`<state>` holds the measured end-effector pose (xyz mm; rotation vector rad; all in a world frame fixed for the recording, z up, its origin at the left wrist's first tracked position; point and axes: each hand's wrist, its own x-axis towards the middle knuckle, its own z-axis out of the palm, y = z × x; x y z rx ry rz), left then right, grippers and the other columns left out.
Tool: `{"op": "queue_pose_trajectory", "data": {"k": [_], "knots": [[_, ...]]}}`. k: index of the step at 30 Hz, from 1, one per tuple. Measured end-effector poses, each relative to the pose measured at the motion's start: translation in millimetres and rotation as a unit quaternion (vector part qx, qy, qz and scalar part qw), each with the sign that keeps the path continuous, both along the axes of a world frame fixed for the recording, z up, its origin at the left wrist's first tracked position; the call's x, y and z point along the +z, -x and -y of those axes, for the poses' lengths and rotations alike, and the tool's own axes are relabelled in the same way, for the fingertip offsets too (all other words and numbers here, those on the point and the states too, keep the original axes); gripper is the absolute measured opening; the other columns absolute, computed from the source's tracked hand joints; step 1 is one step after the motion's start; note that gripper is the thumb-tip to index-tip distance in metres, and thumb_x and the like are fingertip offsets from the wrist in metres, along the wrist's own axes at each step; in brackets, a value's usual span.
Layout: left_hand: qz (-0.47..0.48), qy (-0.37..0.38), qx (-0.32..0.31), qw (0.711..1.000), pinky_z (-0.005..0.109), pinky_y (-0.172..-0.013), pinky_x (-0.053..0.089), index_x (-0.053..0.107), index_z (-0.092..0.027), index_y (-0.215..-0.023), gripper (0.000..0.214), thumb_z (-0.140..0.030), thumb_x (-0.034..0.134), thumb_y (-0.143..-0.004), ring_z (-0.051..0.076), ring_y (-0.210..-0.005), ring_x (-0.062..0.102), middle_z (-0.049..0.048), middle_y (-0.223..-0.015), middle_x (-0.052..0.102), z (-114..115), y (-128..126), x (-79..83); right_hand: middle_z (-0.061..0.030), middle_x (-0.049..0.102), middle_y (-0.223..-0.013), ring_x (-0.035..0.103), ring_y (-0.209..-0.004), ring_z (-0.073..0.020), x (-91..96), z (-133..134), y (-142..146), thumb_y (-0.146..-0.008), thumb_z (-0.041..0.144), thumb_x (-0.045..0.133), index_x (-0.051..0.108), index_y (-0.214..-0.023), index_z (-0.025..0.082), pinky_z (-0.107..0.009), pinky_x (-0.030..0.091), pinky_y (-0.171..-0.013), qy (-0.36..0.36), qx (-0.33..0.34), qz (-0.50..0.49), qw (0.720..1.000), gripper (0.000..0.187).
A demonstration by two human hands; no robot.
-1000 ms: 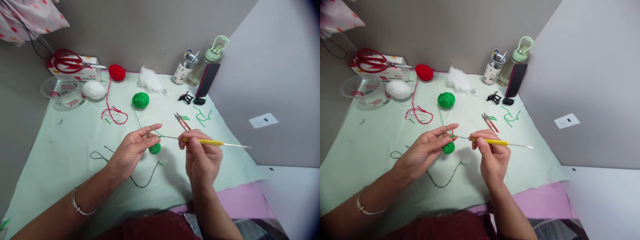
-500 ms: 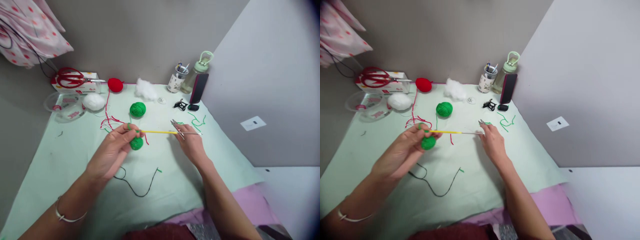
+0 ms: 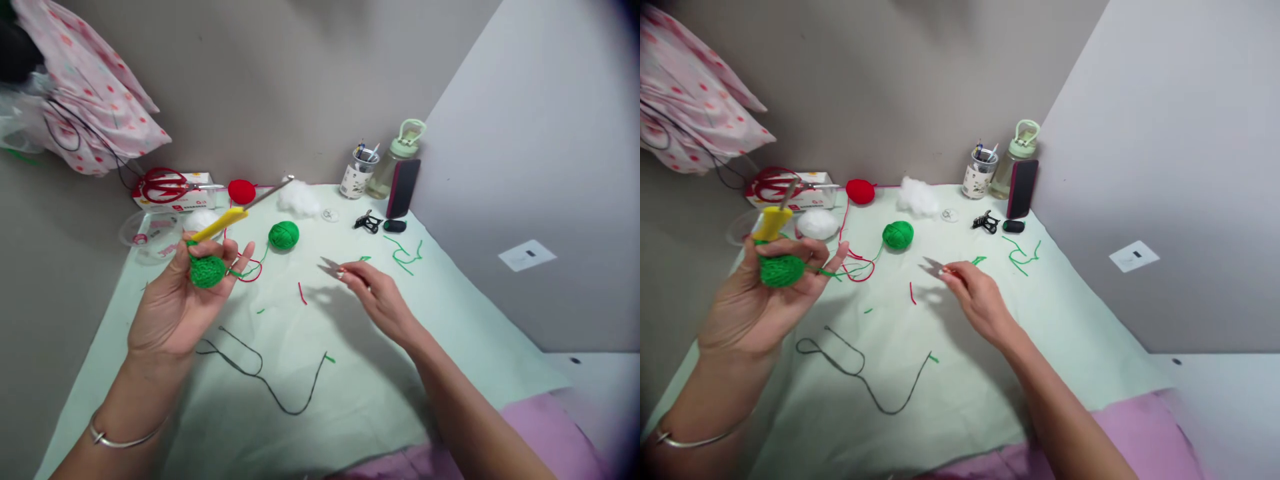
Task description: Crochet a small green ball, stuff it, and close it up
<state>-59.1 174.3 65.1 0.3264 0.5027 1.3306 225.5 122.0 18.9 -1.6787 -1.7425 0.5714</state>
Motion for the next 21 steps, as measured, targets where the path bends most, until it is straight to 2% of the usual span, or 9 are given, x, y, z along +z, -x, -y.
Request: {"op": "queue_pose_trajectory", "data": {"k": [2, 4, 7, 11, 15, 18, 21], "knots": [[-0.002, 0.012, -0.006, 1.000, 0.045, -0.118, 0.049, 0.067, -0.025, -0.090, 0.014, -0.024, 0.081, -0.088, 0.014, -0.093, 0.074, -0.0087, -0.069, 0.071, 2, -1, 0.5, -0.0028, 0.071, -0.090, 0.061, -0.073, -0.0145, 17.1, -1, 20, -0.100, 0.043, 0.063, 0.071, -0.109, 0.021, -0.028, 0.046, -0.068, 0.004, 0.055, -0.041, 0.998, 0.025], [0.000, 0.018, -0.016, 1.000, 0.045, -0.117, 0.049, 0.068, -0.026, -0.093, 0.017, -0.024, 0.083, -0.087, 0.015, -0.097, 0.074, -0.0095, -0.069, 0.071, 3, -3, 1.5, -0.0014, 0.069, -0.088, 0.058, -0.069, -0.0126, 31.8, -4, 38, -0.098, 0.042, 0.066, 0.072, -0.110, 0.022, -0.027, 0.045, -0.066, 0.004, 0.106, -0.065, 0.992, 0.024], [-0.013, 0.020, -0.032, 0.999, 0.040, -0.111, 0.052, 0.069, -0.028, -0.091, 0.018, -0.024, 0.085, -0.084, 0.016, -0.101, 0.074, -0.0102, -0.069, 0.071, 4, -4, 1.9, -0.0013, 0.069, -0.090, 0.058, -0.072, -0.0119, 45.1, -13, 58, -0.096, 0.043, 0.070, 0.075, -0.106, 0.021, -0.027, 0.043, -0.068, -0.002, 0.152, -0.050, 0.987, 0.025], [-0.051, 0.012, -0.030, 0.998, 0.034, -0.099, 0.056, 0.070, -0.027, -0.086, 0.015, -0.026, 0.085, -0.084, 0.018, -0.105, 0.074, -0.0079, -0.072, 0.072, 4, -2, -1.5, -0.0007, 0.067, -0.086, 0.057, -0.070, -0.0115, 46.5, -27, 75, -0.096, 0.042, 0.071, 0.077, -0.112, 0.020, -0.027, 0.041, -0.068, -0.019, 0.193, -0.013, 0.981, 0.028], [-0.052, 0.024, -0.035, 0.998, 0.034, -0.099, 0.057, 0.069, -0.025, -0.087, 0.010, -0.023, 0.080, -0.089, 0.018, -0.104, 0.075, -0.0072, -0.070, 0.070, 5, -2, -2.4, -0.0007, 0.070, -0.086, 0.058, -0.071, -0.0112, 44.6, -34, 82, -0.098, 0.040, 0.068, 0.079, -0.109, 0.020, -0.026, 0.041, -0.067, -0.017, 0.227, -0.047, 0.973, 0.025], [-0.036, 0.038, -0.050, 0.997, 0.038, -0.105, 0.056, 0.068, -0.023, -0.090, 0.009, -0.021, 0.078, -0.090, 0.018, -0.103, 0.076, -0.0077, -0.068, 0.069, 6, -3, -1.2, 0.0007, 0.073, -0.086, 0.058, -0.070, -0.0107, 46.8, -32, 82, -0.100, 0.040, 0.065, 0.079, -0.100, 0.023, -0.025, 0.042, -0.066, -0.003, 0.255, -0.104, 0.961, 0.022], [-0.018, 0.034, -0.057, 0.998, 0.049, -0.117, 0.049, 0.069, -0.024, -0.090, 0.008, -0.022, 0.076, -0.092, 0.018, -0.105, 0.074, -0.0073, -0.069, 0.069, 5, -5, -1.2, 0.0012, 0.071, -0.083, 0.058, -0.068, -0.0105, 49.2, -24, 73, -0.099, 0.046, 0.064, 0.078, -0.094, 0.022, -0.025, 0.044, -0.064, 0.009, 0.273, -0.122, 0.954, 0.027]]}}
